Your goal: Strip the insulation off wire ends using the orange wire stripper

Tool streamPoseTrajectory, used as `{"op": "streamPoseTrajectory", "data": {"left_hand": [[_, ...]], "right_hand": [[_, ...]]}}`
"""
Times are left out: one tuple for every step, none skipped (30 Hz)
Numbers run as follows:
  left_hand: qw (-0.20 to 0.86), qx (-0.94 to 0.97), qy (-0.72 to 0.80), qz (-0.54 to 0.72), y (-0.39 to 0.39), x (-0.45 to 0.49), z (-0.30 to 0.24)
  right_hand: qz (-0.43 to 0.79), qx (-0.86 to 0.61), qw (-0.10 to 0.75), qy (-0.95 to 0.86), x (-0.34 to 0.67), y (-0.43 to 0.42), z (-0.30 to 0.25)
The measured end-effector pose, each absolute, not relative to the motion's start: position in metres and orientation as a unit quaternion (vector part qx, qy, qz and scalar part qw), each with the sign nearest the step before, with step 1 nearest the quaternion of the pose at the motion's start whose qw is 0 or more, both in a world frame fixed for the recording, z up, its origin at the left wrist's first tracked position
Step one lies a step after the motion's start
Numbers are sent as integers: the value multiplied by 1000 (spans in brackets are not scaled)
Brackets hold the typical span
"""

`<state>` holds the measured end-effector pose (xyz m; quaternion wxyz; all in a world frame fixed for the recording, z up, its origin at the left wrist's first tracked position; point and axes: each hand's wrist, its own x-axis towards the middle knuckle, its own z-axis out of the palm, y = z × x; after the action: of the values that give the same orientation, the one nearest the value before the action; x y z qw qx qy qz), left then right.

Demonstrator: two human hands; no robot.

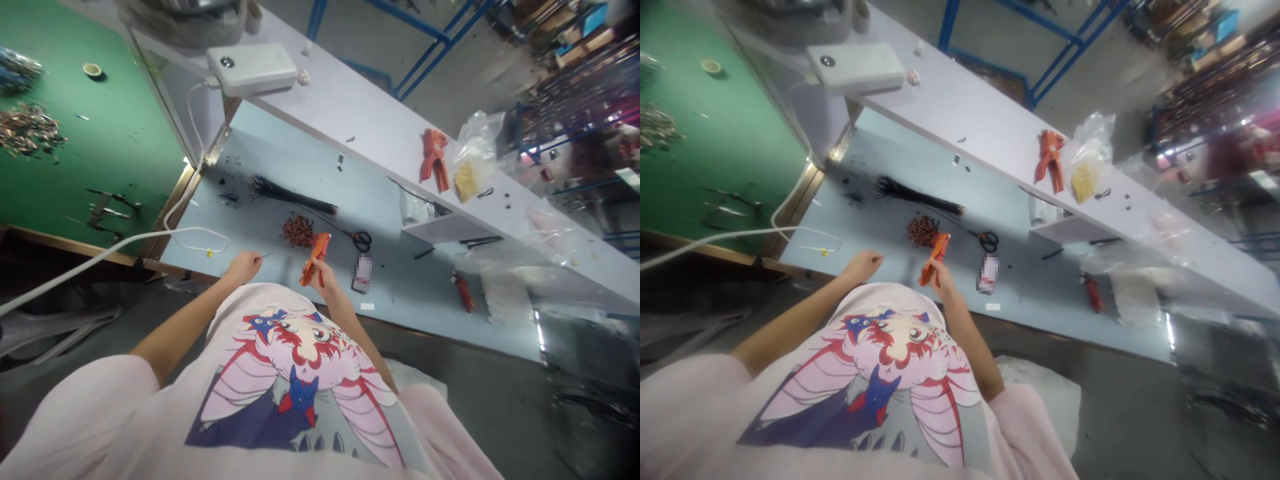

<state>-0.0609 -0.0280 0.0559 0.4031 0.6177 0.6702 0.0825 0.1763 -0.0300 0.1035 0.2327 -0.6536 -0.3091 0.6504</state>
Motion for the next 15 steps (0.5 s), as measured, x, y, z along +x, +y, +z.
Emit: {"op": "streamPoseTrajectory", "data": {"left_hand": [[404, 617, 673, 57, -32, -65, 51], [403, 616, 676, 37, -37, -70, 46], [402, 615, 678, 20, -41, -73, 43], [401, 614, 679, 7, -45, -76, 40], [401, 613, 681, -4, -49, -78, 37], [401, 612, 682, -13, -51, -80, 34], [401, 610, 683, -20, -52, -81, 31], [402, 610, 683, -24, -51, -81, 28], [402, 610, 682, -25, -49, -80, 24], [403, 611, 680, -23, -45, -78, 20], [405, 613, 678, -19, -39, -75, 16], [406, 615, 676, -14, -31, -72, 11], [408, 616, 674, -9, -22, -67, 7], [409, 617, 672, -4, -11, -62, 4], [410, 618, 671, 1, 0, -56, 1]], "right_hand": [[620, -682, 214, -322, 181, -33, 94], [585, -711, 194, -338, 186, -36, 86], [549, -737, 171, -355, 191, -40, 79], [515, -757, 148, -374, 196, -44, 73], [484, -772, 124, -393, 200, -48, 67], [460, -781, 98, -410, 203, -52, 63], [438, -787, 73, -428, 204, -56, 59], [419, -790, 50, -444, 205, -60, 56], [402, -792, 29, -459, 204, -64, 53], [387, -792, 8, -472, 203, -68, 49], [374, -791, -10, -484, 201, -71, 46], [364, -790, -27, -492, 199, -74, 44], [355, -789, -40, -500, 198, -76, 41], [348, -788, -49, -505, 197, -78, 38], [344, -788, -53, -508, 197, -79, 36]]}}
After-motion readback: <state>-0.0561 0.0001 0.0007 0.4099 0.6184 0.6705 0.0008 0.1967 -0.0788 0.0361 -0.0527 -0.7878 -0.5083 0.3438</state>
